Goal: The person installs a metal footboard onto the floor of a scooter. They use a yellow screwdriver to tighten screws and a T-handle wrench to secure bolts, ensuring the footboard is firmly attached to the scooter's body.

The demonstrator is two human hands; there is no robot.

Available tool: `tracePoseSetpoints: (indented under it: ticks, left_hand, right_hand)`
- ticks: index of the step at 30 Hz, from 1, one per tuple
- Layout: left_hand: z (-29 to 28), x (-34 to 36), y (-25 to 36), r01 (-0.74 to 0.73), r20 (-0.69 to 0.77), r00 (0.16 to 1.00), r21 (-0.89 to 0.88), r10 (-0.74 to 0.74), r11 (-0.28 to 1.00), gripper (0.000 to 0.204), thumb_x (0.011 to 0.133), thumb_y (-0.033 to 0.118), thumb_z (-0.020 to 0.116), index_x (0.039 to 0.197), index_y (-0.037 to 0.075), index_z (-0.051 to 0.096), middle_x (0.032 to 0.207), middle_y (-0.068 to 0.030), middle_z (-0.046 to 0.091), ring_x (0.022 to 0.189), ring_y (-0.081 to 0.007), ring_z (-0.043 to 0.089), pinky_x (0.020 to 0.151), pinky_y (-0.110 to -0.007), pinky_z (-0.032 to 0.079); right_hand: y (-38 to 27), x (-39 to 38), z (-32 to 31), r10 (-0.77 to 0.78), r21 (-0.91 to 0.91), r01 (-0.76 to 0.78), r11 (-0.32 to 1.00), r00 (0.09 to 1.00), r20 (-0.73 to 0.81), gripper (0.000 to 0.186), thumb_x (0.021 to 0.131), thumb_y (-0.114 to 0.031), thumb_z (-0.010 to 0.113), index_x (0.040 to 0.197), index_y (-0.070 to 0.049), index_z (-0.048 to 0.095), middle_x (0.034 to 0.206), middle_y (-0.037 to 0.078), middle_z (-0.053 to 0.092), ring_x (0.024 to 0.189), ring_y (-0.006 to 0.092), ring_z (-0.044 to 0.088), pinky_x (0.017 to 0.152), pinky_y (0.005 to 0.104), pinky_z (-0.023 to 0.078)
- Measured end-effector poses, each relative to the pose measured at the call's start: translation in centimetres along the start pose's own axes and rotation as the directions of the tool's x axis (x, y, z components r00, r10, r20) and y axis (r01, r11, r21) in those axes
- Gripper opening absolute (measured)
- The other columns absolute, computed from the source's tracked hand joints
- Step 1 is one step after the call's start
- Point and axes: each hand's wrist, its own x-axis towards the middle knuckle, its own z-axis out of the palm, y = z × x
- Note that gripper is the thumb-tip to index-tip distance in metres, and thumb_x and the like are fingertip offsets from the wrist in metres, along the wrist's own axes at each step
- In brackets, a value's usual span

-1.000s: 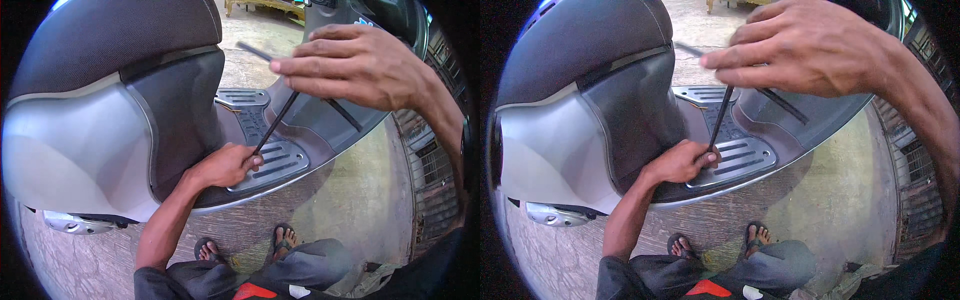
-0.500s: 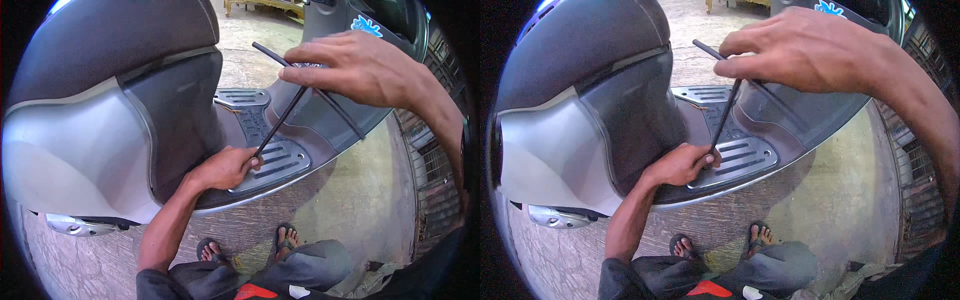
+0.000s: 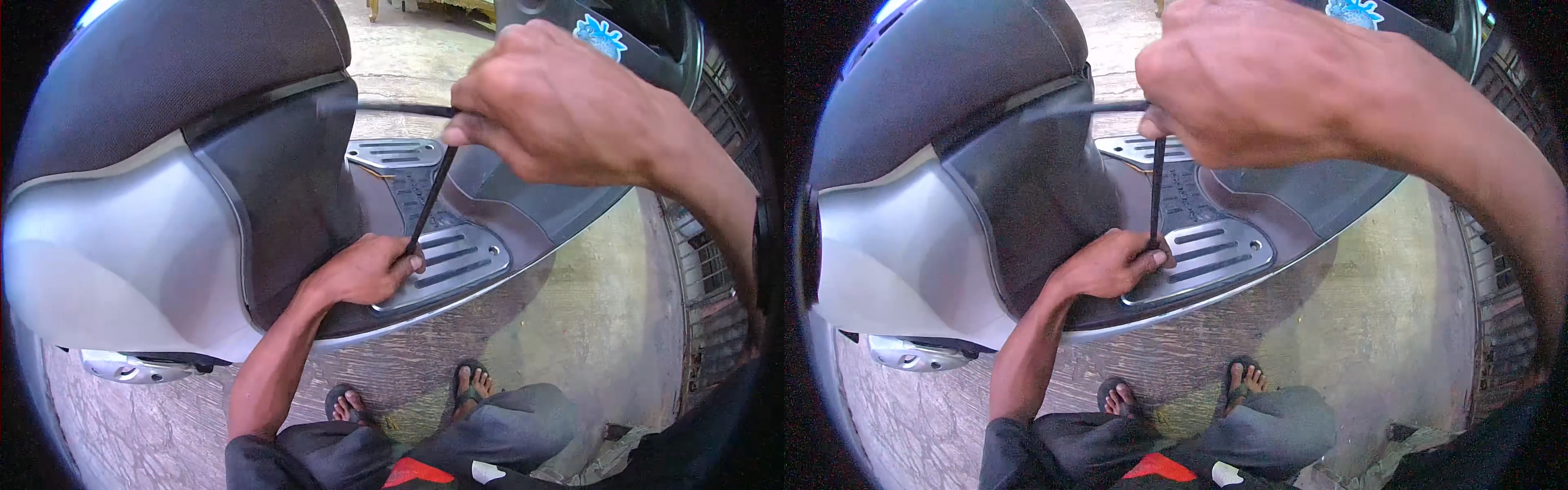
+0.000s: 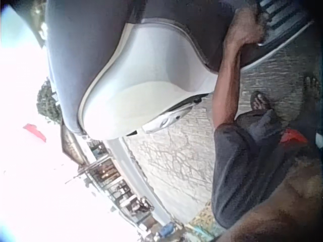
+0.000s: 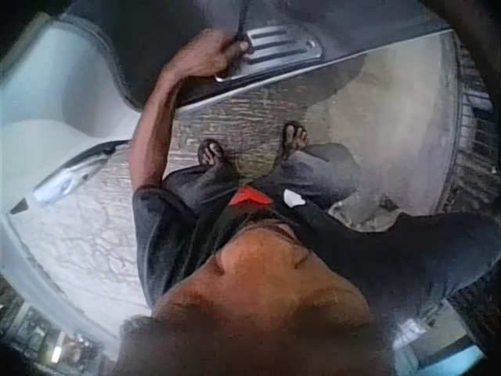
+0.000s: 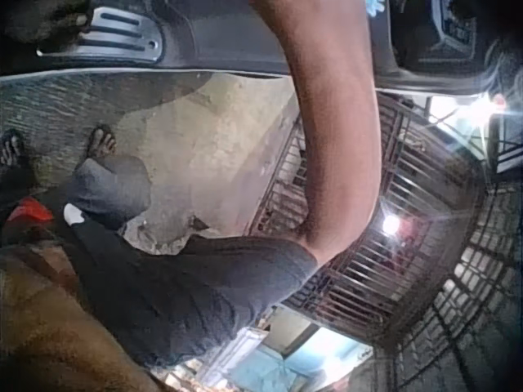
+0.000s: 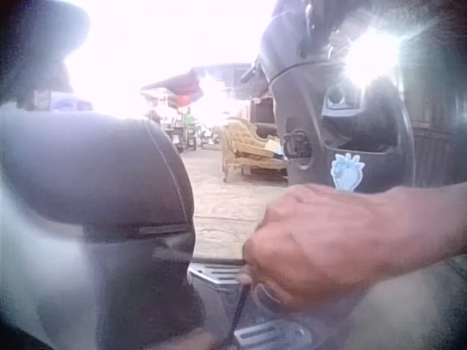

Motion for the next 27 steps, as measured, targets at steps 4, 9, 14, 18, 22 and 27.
tracePoseSetpoints:
  ticks: [4, 9, 14, 18, 22, 27]
  left_hand:
    - [0.2, 0.5, -0.5, -0.038, 0.000, 0.999, 0.026, 0.038, 0.999, 0.029, 0.105, 0.022, 0.052, 0.114, -0.002, 0.067, 0.098, -0.0247, 0.071, 0.094, -0.0394, 0.070, 0.085, -0.047, 0.051]
    - [0.6, 0.7, -0.2, -0.061, -0.033, 0.998, 0.032, 0.062, 0.998, 0.022, 0.104, 0.015, 0.053, 0.110, -0.001, 0.067, 0.103, -0.0197, 0.073, 0.100, -0.0298, 0.071, 0.091, -0.043, 0.052]
    - [0.5, 0.4, 1.5, -0.035, -0.140, 0.990, -0.001, 0.034, 0.999, 0.012, 0.100, 0.002, 0.057, 0.107, -0.003, 0.066, 0.094, -0.0127, 0.074, 0.087, -0.0179, 0.069, 0.082, -0.037, 0.055]
    - [0.1, 0.7, 1.8, -0.035, -0.212, 0.977, -0.076, 0.019, 0.996, 0.011, 0.097, 0.002, 0.058, 0.103, -0.002, 0.067, 0.088, -0.0130, 0.074, 0.081, -0.0218, 0.071, 0.079, -0.037, 0.054]
    - [0.4, 2.1, 4.6, -0.129, -0.387, 0.922, -0.247, 0.024, 0.960, 0.008, 0.097, 0.002, 0.064, 0.103, -0.003, 0.068, 0.092, -0.0106, 0.076, 0.089, -0.0156, 0.071, 0.083, -0.034, 0.056]
    - [5.0, 8.7, 7.4, -0.153, -0.394, 0.914, -0.110, 0.099, 0.982, 0.016, 0.095, 0.008, 0.072, 0.109, 0.001, 0.071, 0.096, -0.0063, 0.076, 0.091, -0.0116, 0.069, 0.083, -0.031, 0.054]
  right_hand:
    - [0.0, 0.6, 0.2, 0.154, 0.032, -0.159, 0.987, 0.982, 0.111, 0.042, 0.100, -0.027, 0.060, 0.079, 0.007, 0.073, 0.061, 0.023, 0.064, 0.059, 0.0357, 0.069, 0.065, 0.0442, 0.056]
    - [0.6, -0.5, 0.5, 0.363, 0.308, -0.445, 0.841, 0.886, 0.289, 0.050, 0.102, -0.032, 0.055, 0.076, 0.008, 0.070, 0.054, 0.017, 0.062, 0.052, 0.0269, 0.068, 0.055, 0.0396, 0.054]
    - [1.2, -5.2, 0.5, 0.374, 0.569, -0.333, 0.752, 0.926, 0.049, 0.038, 0.104, -0.030, 0.059, 0.090, 0.003, 0.072, 0.062, 0.004, 0.058, 0.054, 0.0145, 0.060, 0.052, 0.0318, 0.049]
    - [1.7, -5.2, 3.2, 0.369, 0.607, -0.127, 0.784, 0.882, -0.292, 0.035, 0.100, -0.029, 0.058, 0.096, 0.003, 0.072, 0.081, 0.018, 0.069, 0.078, 0.0294, 0.069, 0.073, 0.0410, 0.054]
    - [2.8, -6.6, -2.4, 0.353, 0.818, -0.182, 0.546, 0.935, -0.027, 0.038, 0.096, -0.019, 0.050, 0.115, 0.009, 0.067, 0.095, 0.020, 0.074, 0.081, 0.0249, 0.073, 0.072, 0.0333, 0.060]
    - [4.1, -10.2, -4.5, 0.178, 0.507, -0.133, 0.852, 0.983, -0.041, 0.041, 0.099, -0.028, 0.052, 0.113, 0.004, 0.072, 0.097, 0.019, 0.075, 0.086, 0.0275, 0.073, 0.085, 0.0387, 0.058]
